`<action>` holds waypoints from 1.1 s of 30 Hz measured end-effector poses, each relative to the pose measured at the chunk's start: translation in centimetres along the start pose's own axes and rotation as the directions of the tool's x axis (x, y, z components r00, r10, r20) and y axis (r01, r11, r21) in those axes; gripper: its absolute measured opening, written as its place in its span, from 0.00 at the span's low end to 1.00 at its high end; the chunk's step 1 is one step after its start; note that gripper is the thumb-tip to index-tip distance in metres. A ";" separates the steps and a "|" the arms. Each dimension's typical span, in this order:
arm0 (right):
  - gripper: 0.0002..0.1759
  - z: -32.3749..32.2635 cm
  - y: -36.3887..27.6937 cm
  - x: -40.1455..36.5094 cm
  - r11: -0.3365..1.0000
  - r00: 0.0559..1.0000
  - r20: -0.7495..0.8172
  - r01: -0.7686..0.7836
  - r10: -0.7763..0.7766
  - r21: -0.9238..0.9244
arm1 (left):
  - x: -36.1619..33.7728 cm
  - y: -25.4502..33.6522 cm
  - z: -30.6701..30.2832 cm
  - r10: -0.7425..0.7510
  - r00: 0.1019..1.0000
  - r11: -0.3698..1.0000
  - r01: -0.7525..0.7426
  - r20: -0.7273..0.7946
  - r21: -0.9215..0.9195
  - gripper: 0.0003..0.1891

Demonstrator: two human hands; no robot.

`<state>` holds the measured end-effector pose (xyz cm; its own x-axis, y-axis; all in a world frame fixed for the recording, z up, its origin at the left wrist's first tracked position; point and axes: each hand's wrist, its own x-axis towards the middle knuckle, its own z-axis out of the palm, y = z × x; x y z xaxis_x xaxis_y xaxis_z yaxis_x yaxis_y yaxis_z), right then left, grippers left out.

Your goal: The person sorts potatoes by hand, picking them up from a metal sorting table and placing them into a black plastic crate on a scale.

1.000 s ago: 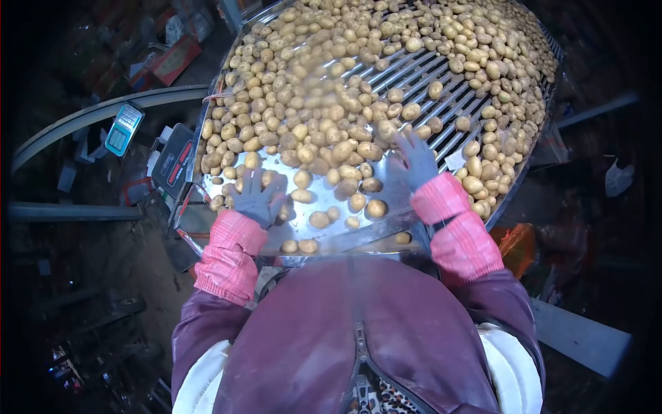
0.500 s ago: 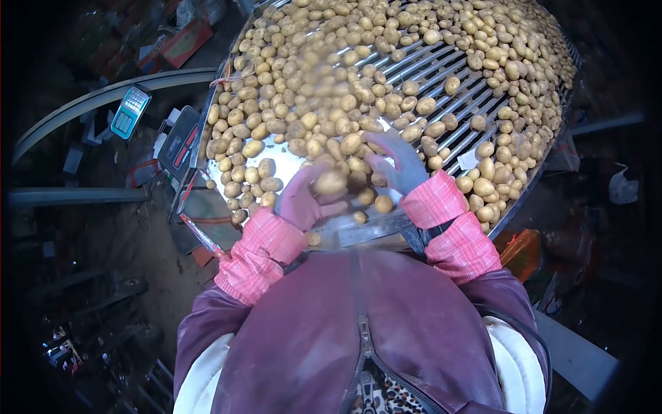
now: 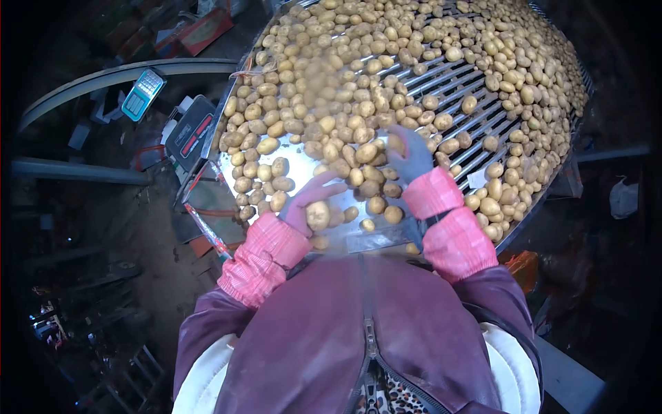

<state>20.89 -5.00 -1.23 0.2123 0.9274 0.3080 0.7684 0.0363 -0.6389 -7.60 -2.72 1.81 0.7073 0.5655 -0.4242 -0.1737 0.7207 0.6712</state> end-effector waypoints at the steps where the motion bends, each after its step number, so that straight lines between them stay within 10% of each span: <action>1: 0.29 -0.4 -2.1 -0.4 0.986 0.991 0.126 -0.062 0.042 0.157 | -0.5 1.6 1.7 -0.002 1.000 0.998 0.004 0.029 -0.065 0.26; 3: 0.28 -1.9 -7.4 0.1 0.842 0.885 0.455 -0.319 0.101 0.435 | -0.4 1.6 2.0 -0.115 0.993 0.947 0.105 -0.016 -0.302 0.29; 6: 0.29 -0.6 -5.1 3.4 0.981 0.974 0.141 0.163 -0.177 0.107 | 0.3 -0.6 -1.9 -0.081 0.950 0.834 0.230 0.300 -0.502 0.30; 7: 0.28 0.3 -3.3 4.9 0.976 0.978 0.027 0.206 -0.205 -0.063 | -0.8 1.2 0.8 -0.154 0.986 0.901 0.169 0.069 -0.400 0.28; 10: 0.23 2.1 -0.2 9.9 0.922 0.988 0.140 -0.006 0.066 -0.387 | -0.6 1.0 0.4 -0.179 0.984 0.895 0.169 0.015 -0.413 0.26; 13: 0.24 4.1 0.0 10.3 0.747 0.956 0.276 0.108 0.104 -0.656 | 0.3 0.1 -1.0 -0.127 0.989 0.882 0.147 0.074 -0.449 0.26; 18: 0.25 5.0 -1.1 7.4 0.861 0.935 0.348 0.117 0.072 -0.494 | 1.2 0.5 -0.8 -0.183 0.976 0.927 0.133 -0.115 -0.350 0.25; 24: 0.24 4.7 -0.6 8.5 0.966 0.987 -0.160 0.044 -0.002 0.256 | 2.0 1.0 0.1 -0.228 0.961 0.938 0.174 -0.156 -0.299 0.26; 27: 0.28 -1.5 3.1 8.4 0.909 0.990 -0.034 -0.137 0.135 -0.394 | 2.0 1.6 0.4 -0.244 0.955 0.932 0.184 -0.166 -0.312 0.26; 33: 0.26 -6.3 9.6 5.6 0.790 0.960 0.183 -0.059 0.213 -0.610 | 2.5 2.5 1.4 -0.246 0.956 0.926 0.183 -0.161 -0.329 0.28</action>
<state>33.23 -1.82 -1.24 0.2571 0.9659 0.0303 0.9629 -0.2533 -0.0934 -5.28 -0.04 3.25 0.6083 0.4282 -0.6683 -0.2572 0.9029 0.3443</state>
